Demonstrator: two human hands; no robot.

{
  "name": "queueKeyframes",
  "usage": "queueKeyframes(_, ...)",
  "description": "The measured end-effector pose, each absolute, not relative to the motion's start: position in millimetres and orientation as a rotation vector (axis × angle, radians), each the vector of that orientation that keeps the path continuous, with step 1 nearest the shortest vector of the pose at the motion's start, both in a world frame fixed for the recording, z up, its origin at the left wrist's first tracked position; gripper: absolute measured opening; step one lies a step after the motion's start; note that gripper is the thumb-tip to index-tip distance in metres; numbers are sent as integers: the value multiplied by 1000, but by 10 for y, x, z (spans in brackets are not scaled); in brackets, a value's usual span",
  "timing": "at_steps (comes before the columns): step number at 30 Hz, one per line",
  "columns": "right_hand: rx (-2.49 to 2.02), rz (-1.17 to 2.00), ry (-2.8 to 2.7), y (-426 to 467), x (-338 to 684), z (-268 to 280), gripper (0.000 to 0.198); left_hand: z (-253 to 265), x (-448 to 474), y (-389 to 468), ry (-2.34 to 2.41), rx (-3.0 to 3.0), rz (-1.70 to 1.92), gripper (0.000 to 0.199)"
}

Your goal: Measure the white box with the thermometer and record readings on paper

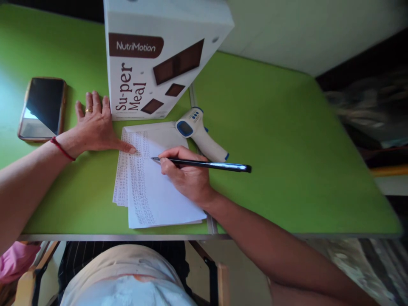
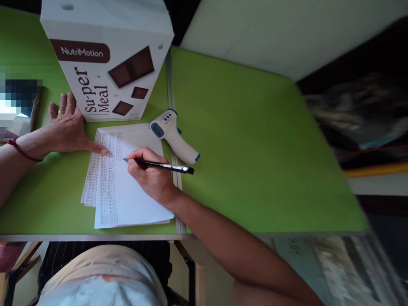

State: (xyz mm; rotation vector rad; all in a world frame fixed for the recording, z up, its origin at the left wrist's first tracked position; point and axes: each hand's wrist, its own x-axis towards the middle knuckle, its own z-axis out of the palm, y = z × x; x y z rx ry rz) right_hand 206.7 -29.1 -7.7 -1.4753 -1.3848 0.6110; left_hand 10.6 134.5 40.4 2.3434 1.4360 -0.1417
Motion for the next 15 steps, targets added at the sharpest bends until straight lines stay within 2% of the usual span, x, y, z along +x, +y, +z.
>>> queueKeyframes(9,-1487,558,-1445,-308,2089,-99,9,254,38,1463,1378,2351,-78,188)
queueKeyframes(15,-1400,150,-1765,-292,2255,-40,17,302,62,1426,1417,2335,-109,189)
